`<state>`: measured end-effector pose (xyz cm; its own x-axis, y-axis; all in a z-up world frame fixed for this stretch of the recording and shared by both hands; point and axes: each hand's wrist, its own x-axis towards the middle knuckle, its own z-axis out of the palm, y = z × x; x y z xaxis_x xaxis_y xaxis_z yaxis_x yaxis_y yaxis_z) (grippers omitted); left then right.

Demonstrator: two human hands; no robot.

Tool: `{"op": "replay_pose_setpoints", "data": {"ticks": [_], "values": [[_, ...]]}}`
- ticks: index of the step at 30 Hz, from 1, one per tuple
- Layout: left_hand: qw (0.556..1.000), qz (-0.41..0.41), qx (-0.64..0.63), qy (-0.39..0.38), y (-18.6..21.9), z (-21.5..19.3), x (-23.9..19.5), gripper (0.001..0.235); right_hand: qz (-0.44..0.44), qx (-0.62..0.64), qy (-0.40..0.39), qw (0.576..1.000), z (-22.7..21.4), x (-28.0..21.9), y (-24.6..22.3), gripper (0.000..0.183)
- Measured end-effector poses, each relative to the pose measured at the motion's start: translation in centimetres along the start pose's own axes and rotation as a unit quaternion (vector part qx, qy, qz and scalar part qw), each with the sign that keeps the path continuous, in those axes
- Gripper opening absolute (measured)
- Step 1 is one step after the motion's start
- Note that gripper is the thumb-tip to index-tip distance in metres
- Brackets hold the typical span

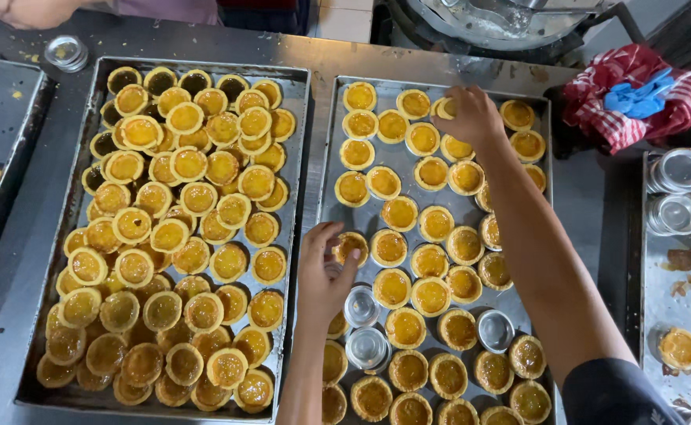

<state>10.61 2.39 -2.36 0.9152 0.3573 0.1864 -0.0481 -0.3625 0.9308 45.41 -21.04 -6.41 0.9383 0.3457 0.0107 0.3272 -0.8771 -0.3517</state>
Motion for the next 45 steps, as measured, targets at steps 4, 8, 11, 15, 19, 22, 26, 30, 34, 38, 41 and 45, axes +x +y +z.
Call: {"op": "replay_pose_setpoints", "data": {"ticks": [4,8,11,15,19,22,26,30,34,38,41,45], "values": [[1.0,-0.007,-0.018,-0.006,0.4,0.1,0.2,0.049,-0.005,-0.078,0.005,0.997,0.5,0.1,-1.1,0.061],[0.998,-0.05,-0.034,-0.023,0.9,-0.2,-0.4,0.054,-0.014,-0.074,0.01,0.997,-0.1,-0.3,-1.1,0.055],[0.998,-0.04,-0.04,-0.024,0.5,-0.9,-0.7,0.058,-0.032,-0.081,0.008,0.996,0.6,-0.4,-0.8,0.049],[0.998,-0.056,-0.039,-0.018,1.4,-1.9,-0.9,0.06,-0.094,-0.065,0.066,0.991,1.0,-1.0,-0.8,0.046],[0.995,-0.09,-0.032,-0.022,2.1,-2.7,-1.5,0.069,-0.213,-0.007,0.166,0.963,3.5,-1.3,-0.4,0.051],[0.993,-0.106,-0.048,-0.026,2.7,-3.2,-1.9,0.073,-0.187,0.031,0.068,0.979,2.0,-3.9,-4.0,0.055],[0.995,-0.091,-0.037,-0.01,2.9,-3.1,-2.4,0.069,-0.111,-0.011,0.021,0.994,2.8,-4.3,-4.7,0.056],[0.995,-0.075,-0.061,-0.006,2.7,-3.3,-3.5,0.066,-0.1,0.07,0.033,0.992,3.2,-4.6,-4.5,0.052],[0.995,-0.071,-0.074,-0.004,2.4,-3.6,-4.2,0.065,-0.078,0.074,0.004,0.994,3.4,-5.0,-4.2,0.05],[0.993,-0.09,-0.081,-0.015,3.2,-3.8,-4.5,0.068,-0.101,-0.001,0.0,0.995,2.6,-5.3,-4.9,0.049],[0.989,-0.105,-0.105,-0.015,3.0,-4.0,-4.8,0.07,-0.117,-0.042,0.006,0.992,2.5,-5.5,-5.3,0.049],[0.986,-0.122,-0.109,-0.004,3.3,-4.4,-5.1,0.075,-0.139,-0.073,0.015,0.988,1.9,-5.6,-6.0,0.047]]}}
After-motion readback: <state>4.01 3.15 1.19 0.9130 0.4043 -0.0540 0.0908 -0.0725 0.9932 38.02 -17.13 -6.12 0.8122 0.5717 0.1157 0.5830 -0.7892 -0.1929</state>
